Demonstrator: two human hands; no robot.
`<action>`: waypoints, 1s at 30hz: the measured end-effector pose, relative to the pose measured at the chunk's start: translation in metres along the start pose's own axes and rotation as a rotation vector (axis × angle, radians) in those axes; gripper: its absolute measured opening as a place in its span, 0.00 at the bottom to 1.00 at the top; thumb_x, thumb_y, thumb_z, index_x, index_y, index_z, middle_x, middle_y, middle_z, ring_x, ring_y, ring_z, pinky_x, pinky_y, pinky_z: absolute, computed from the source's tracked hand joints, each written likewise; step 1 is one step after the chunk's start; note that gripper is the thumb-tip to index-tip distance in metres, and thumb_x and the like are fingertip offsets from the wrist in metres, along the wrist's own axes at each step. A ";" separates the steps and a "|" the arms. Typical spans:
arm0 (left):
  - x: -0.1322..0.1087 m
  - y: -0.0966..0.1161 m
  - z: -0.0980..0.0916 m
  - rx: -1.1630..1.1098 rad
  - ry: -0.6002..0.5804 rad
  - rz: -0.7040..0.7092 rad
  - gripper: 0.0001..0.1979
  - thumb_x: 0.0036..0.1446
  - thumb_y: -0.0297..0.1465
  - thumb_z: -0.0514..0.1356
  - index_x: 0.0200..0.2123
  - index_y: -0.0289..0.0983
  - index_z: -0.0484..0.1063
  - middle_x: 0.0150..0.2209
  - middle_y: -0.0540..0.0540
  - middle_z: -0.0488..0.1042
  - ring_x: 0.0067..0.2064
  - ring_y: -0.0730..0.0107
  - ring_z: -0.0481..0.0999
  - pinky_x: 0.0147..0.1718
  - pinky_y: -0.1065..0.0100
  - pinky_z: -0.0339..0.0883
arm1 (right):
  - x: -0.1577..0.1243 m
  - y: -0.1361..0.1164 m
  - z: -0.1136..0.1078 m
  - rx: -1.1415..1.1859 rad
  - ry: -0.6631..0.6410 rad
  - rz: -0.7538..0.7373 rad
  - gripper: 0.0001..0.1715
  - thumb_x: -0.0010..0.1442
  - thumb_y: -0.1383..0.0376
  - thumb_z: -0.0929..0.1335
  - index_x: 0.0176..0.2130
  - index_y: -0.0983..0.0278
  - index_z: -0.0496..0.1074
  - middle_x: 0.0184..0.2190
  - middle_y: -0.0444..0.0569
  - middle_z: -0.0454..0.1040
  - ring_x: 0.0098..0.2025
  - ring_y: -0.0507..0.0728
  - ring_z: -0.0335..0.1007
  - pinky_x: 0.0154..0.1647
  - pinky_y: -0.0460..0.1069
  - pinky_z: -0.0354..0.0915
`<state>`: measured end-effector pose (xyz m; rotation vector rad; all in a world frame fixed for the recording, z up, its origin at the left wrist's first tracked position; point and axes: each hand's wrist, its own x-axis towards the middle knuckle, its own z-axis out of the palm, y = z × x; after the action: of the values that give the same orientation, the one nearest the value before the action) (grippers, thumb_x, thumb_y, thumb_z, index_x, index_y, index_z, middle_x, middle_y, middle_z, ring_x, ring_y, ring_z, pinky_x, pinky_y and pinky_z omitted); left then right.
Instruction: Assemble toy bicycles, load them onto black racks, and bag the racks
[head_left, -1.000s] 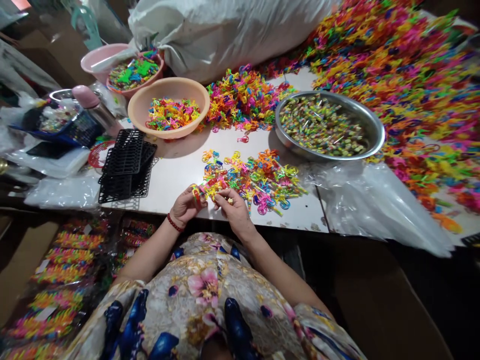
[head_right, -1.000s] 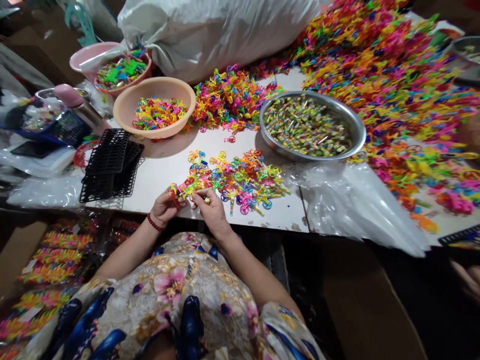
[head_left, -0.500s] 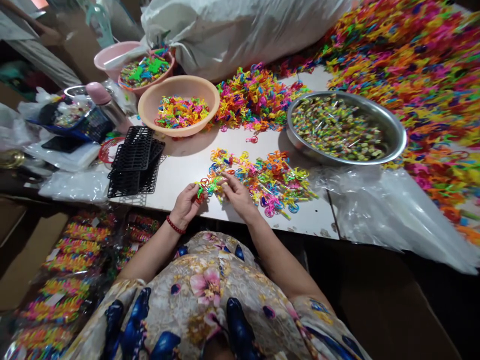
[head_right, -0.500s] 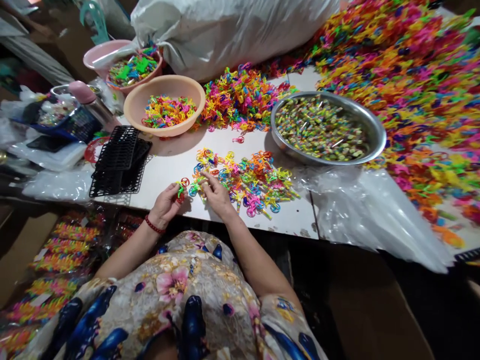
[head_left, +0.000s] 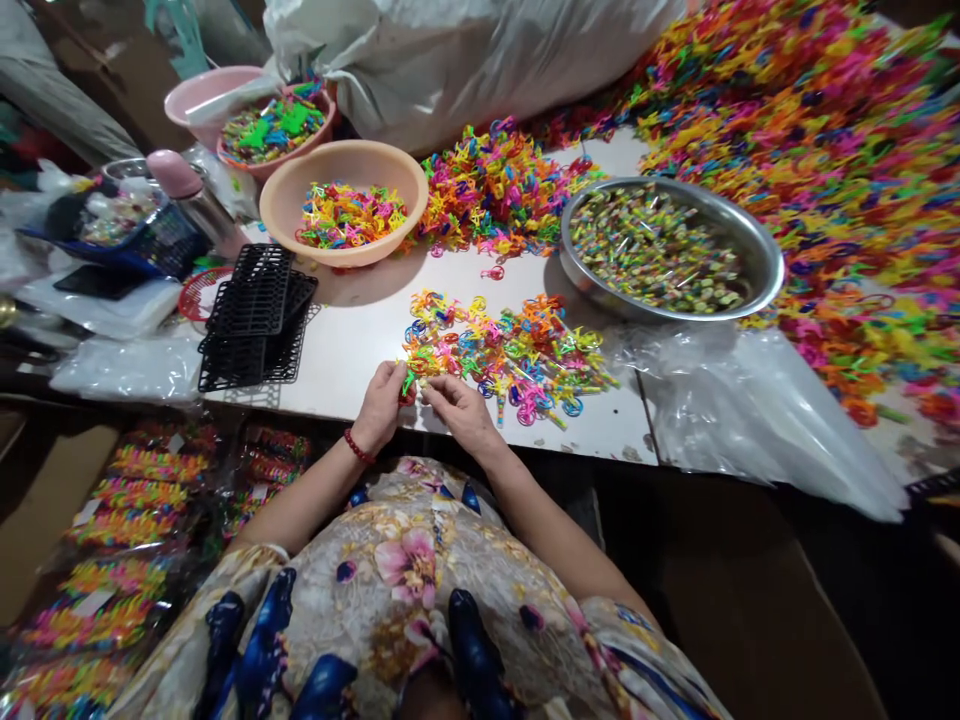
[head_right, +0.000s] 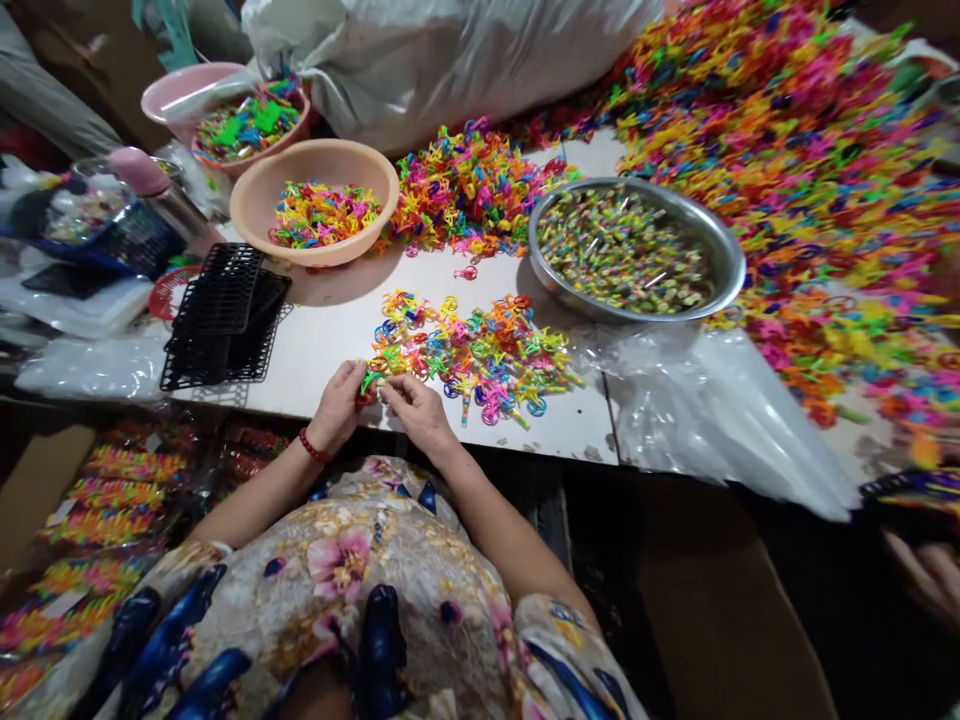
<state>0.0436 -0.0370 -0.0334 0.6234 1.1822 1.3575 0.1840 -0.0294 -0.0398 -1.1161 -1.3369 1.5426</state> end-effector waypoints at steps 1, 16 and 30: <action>-0.001 0.000 0.001 0.016 -0.007 0.002 0.21 0.54 0.47 0.66 0.32 0.37 0.64 0.21 0.56 0.66 0.21 0.81 0.62 0.21 0.76 0.57 | 0.000 0.000 0.001 0.004 0.014 -0.007 0.22 0.56 0.47 0.71 0.38 0.63 0.75 0.27 0.42 0.72 0.26 0.49 0.62 0.27 0.46 0.59; -0.004 -0.010 -0.002 0.392 -0.027 0.233 0.17 0.64 0.48 0.56 0.36 0.39 0.64 0.27 0.54 0.64 0.27 0.76 0.62 0.27 0.72 0.60 | -0.002 -0.001 -0.001 0.151 -0.012 0.081 0.24 0.54 0.45 0.72 0.34 0.63 0.74 0.25 0.41 0.70 0.21 0.46 0.51 0.21 0.45 0.49; -0.007 -0.020 -0.002 0.379 0.031 0.310 0.17 0.66 0.48 0.54 0.35 0.40 0.62 0.25 0.55 0.61 0.24 0.76 0.61 0.25 0.72 0.58 | -0.006 -0.010 0.001 0.189 -0.025 0.160 0.24 0.53 0.46 0.73 0.36 0.63 0.78 0.25 0.42 0.72 0.19 0.46 0.48 0.19 0.45 0.45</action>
<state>0.0511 -0.0472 -0.0496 1.0953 1.4251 1.4103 0.1851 -0.0342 -0.0296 -1.1088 -1.1129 1.7648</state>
